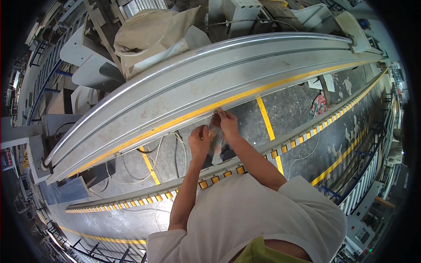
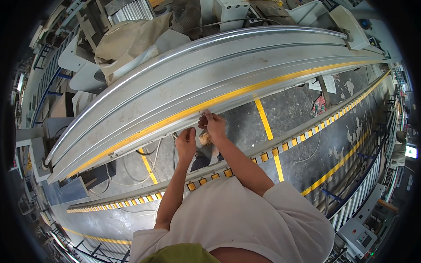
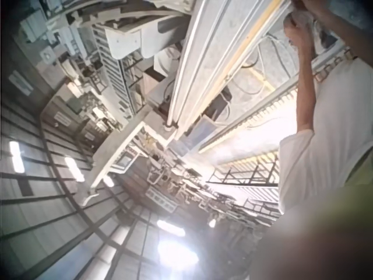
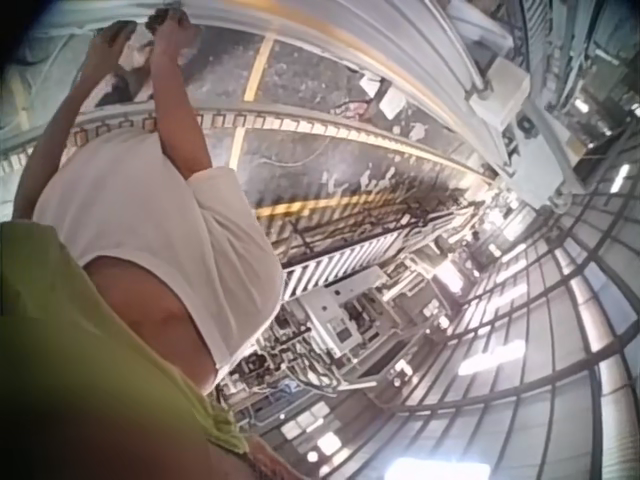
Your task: The recorder performs maintenance on a woodworking machine and reattaches a vented cover panel using tools.
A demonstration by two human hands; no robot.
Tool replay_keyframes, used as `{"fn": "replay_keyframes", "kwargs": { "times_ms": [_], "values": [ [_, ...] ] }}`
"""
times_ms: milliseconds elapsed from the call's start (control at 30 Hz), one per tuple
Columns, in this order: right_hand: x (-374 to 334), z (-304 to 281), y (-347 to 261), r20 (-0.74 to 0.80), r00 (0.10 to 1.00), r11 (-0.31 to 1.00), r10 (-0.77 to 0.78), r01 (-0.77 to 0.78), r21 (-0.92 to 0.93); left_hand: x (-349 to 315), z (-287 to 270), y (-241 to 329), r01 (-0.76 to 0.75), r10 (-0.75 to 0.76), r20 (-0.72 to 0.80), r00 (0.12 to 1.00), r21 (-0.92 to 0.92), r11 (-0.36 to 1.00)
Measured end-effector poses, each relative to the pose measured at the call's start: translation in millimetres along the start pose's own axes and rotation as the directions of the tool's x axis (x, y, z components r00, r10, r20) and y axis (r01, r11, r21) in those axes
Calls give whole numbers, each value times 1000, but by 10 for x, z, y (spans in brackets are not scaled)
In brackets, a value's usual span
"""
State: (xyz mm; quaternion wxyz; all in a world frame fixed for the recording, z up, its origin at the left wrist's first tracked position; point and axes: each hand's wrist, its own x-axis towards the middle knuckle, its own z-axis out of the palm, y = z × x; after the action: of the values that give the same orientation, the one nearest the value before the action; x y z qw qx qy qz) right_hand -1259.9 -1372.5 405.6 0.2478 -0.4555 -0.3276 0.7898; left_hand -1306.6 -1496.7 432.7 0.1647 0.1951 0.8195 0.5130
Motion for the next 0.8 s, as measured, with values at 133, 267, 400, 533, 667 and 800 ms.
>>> {"fn": "replay_keyframes", "kwargs": {
  "times_ms": [133, 267, 400, 533, 667, 800],
  "values": [
    [150, -68, 168, 55, 960, 922, 274, -278, 269, 104, 2, -46, 7, -6, 46, 999, -6, 1000],
    [113, -77, 165, -20, 938, 935, 346, -343, 90, 173, -17, -85, 40, -35, 76, 997, -77, 996],
    [-147, -129, -27, 111, 866, 367, -487, 318, -874, 66, -91, -237, 127, -114, 108, 988, -124, 984],
    [-71, -31, -79, 432, 632, -99, -643, 491, -866, 12, -179, -327, 165, -142, 156, 978, -151, 975],
    [10, 58, 113, 455, 694, -123, -558, 473, -872, -45, -350, -437, 206, -186, 121, 975, -186, 961],
    [-34, 225, 434, 33, 989, 879, -141, 141, -457, -102, -499, -453, 222, -207, 130, 970, -111, 969]
  ]
}}
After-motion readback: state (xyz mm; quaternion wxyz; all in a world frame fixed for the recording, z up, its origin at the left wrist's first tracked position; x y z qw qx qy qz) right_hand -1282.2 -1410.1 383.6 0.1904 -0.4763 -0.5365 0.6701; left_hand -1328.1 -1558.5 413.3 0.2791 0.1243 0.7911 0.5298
